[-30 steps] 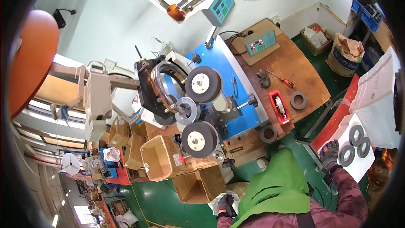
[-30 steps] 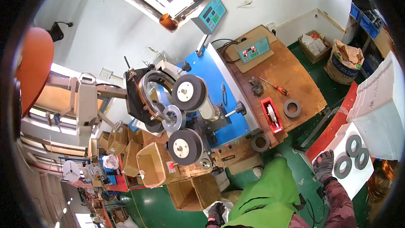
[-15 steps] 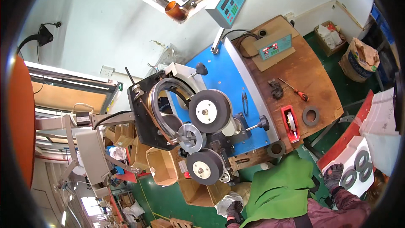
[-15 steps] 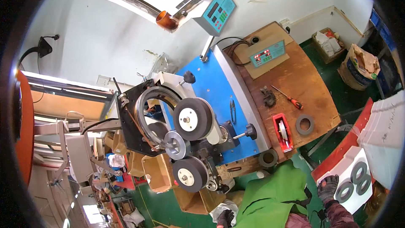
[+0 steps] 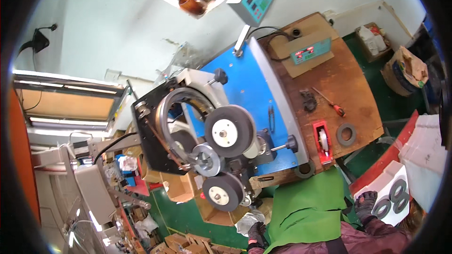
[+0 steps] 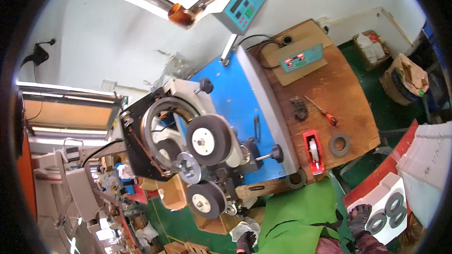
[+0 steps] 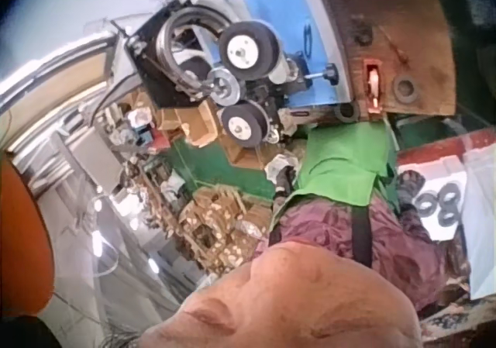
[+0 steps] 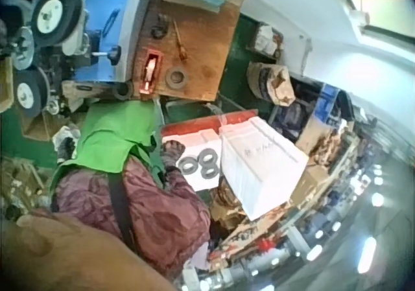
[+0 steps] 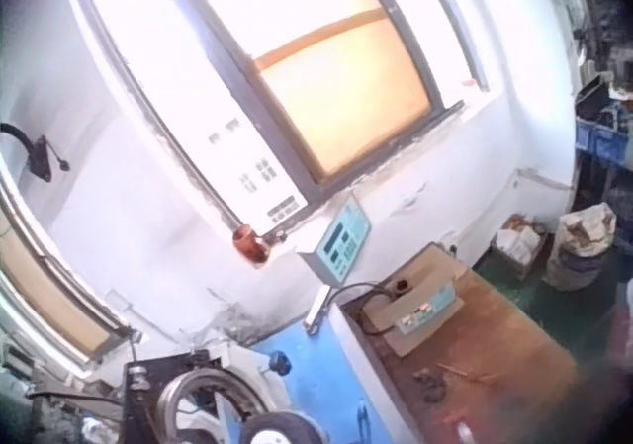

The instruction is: Operating a specialized winding machine to wrap or wind metal toroidal rings.

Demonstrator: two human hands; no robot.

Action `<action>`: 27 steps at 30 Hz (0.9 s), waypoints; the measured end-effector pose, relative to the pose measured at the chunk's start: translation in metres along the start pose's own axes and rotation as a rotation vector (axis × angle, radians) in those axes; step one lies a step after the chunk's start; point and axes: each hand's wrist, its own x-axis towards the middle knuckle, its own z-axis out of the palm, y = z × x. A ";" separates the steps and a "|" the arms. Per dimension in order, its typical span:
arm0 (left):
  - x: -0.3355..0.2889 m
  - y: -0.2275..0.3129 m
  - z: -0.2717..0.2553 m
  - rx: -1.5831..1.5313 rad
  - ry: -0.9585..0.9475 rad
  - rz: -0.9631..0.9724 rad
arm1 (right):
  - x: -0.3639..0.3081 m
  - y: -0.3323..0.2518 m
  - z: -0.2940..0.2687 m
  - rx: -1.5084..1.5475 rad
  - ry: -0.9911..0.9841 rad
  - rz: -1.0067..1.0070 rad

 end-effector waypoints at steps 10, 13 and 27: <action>0.017 0.043 0.033 0.194 -0.045 0.072 | 0.004 -0.005 -0.006 -0.027 -0.010 -0.001; 0.028 0.059 0.017 0.165 -0.133 0.062 | 0.004 -0.007 -0.012 -0.023 0.046 -0.041; -0.020 0.033 0.019 0.162 -0.073 0.049 | 0.000 -0.002 0.005 0.027 -0.039 0.019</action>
